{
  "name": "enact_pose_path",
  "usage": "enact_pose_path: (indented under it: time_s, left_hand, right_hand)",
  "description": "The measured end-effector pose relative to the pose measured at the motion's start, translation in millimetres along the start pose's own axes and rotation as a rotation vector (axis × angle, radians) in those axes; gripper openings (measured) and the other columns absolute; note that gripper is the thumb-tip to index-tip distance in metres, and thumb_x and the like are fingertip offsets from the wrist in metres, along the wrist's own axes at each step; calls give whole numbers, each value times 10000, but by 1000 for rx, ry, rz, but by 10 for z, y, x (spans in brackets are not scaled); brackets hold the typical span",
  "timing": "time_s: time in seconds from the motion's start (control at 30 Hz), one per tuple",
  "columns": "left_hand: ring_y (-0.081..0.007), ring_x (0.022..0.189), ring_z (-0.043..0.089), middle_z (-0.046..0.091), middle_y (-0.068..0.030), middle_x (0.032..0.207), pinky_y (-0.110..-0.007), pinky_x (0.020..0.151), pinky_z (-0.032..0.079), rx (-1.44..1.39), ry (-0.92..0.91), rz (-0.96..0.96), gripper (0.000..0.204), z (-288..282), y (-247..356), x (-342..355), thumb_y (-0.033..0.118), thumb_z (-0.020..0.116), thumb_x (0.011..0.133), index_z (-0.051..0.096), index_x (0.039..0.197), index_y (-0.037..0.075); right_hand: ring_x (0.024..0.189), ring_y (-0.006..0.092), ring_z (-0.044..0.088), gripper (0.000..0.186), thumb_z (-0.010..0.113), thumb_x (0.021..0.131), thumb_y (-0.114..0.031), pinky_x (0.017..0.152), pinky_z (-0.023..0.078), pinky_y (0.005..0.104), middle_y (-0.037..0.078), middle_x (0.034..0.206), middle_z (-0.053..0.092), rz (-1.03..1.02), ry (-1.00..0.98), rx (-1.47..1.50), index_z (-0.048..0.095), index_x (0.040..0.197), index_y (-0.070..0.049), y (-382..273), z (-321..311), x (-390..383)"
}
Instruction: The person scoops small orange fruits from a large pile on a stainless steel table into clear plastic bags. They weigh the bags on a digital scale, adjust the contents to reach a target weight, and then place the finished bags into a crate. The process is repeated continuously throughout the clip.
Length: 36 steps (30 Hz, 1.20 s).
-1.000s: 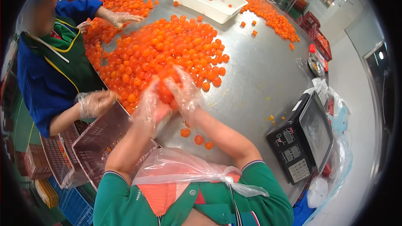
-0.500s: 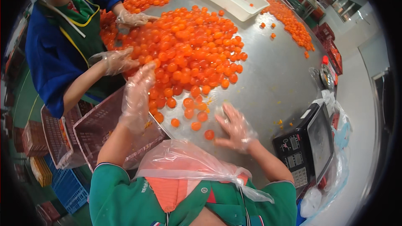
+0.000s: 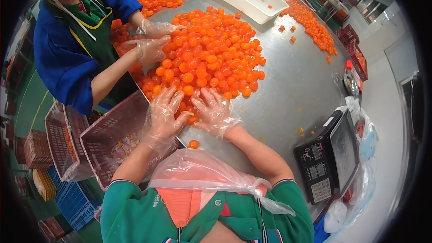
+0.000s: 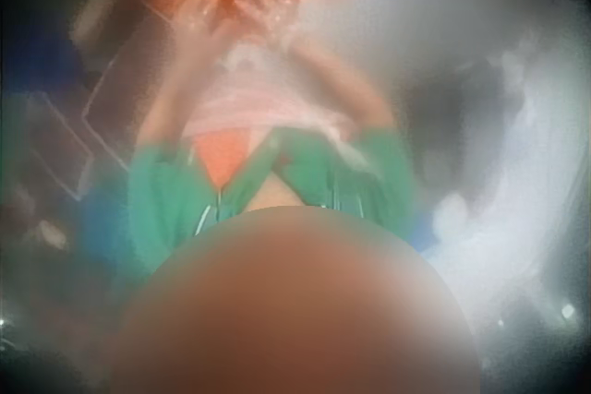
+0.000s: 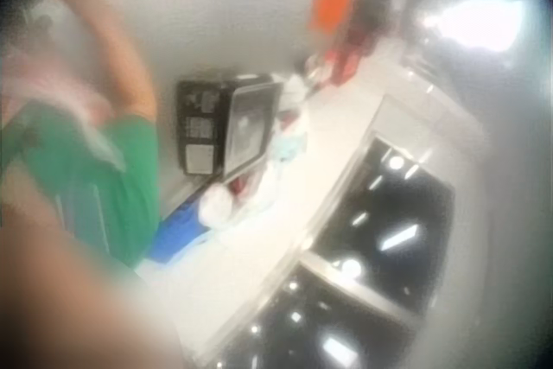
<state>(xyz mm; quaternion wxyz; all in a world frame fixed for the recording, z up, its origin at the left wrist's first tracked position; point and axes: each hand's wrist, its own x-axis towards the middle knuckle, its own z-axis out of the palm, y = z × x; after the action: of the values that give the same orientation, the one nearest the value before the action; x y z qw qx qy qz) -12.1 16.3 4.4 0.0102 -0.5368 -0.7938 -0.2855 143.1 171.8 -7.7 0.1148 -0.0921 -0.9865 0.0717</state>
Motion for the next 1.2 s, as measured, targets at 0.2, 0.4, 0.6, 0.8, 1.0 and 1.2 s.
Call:
enact_pose_path:
  time_s: [0.2, 0.4, 0.6, 0.8, 1.0, 1.2]
  left_hand:
    - [-421, 1376, 268, 389, -147, 1456, -585, 1092, 217, -36, -209, 284, 592, -295, 250, -69, 353, 768, 710, 602, 1259, 208]
    - [-375, 1428, 216, 379, -40, 1493, -682, 1060, 223, -45, -658, 654, 459, -198, 431, 47, 317, 776, 654, 684, 1104, 308]
    - [-371, 1415, 262, 406, -36, 1481, -700, 1049, 234, 100, -680, 707, 331, -131, 442, 160, 235, 703, 715, 699, 1043, 282]
    - [-353, 1398, 298, 464, -68, 1429, -676, 1065, 176, 118, -483, 555, 229, -141, 203, 167, 225, 697, 749, 708, 976, 257]
    - [-382, 1393, 283, 488, -82, 1396, -655, 1079, 168, -5, -377, 369, 197, -221, 167, 173, 255, 710, 774, 706, 967, 220]
    - [-380, 1377, 317, 528, -38, 1360, -638, 1070, 203, 46, -309, 332, 323, -109, 99, 159, 298, 695, 781, 678, 1085, 190]
  right_hand:
    - [1231, 379, 472, 584, 712, 783, -269, 996, 404, 482, 171, 1393, 456, -153, 217, 188, 525, 1311, -102, 158, -191, -294]
    - [1183, 353, 510, 460, 692, 775, -98, 995, 397, 457, 180, 1271, 557, 72, 354, 180, 574, 1210, -8, 280, -505, -722]
    - [1145, 325, 521, 453, 685, 792, -101, 975, 398, 436, 154, 1284, 551, 294, 428, 121, 582, 1230, -42, 456, -381, -987]
    - [1189, 324, 501, 475, 678, 803, -90, 1026, 377, 430, 150, 1288, 548, 496, 508, 175, 564, 1261, -39, 712, -245, -983]
    - [1226, 313, 485, 464, 668, 825, -82, 1031, 379, 429, 139, 1321, 543, 418, 542, 187, 556, 1273, -38, 799, -348, -621]
    - [1199, 306, 514, 421, 638, 862, -128, 1020, 394, 411, 124, 1282, 576, 123, 495, 160, 559, 1271, -63, 881, -666, 208]
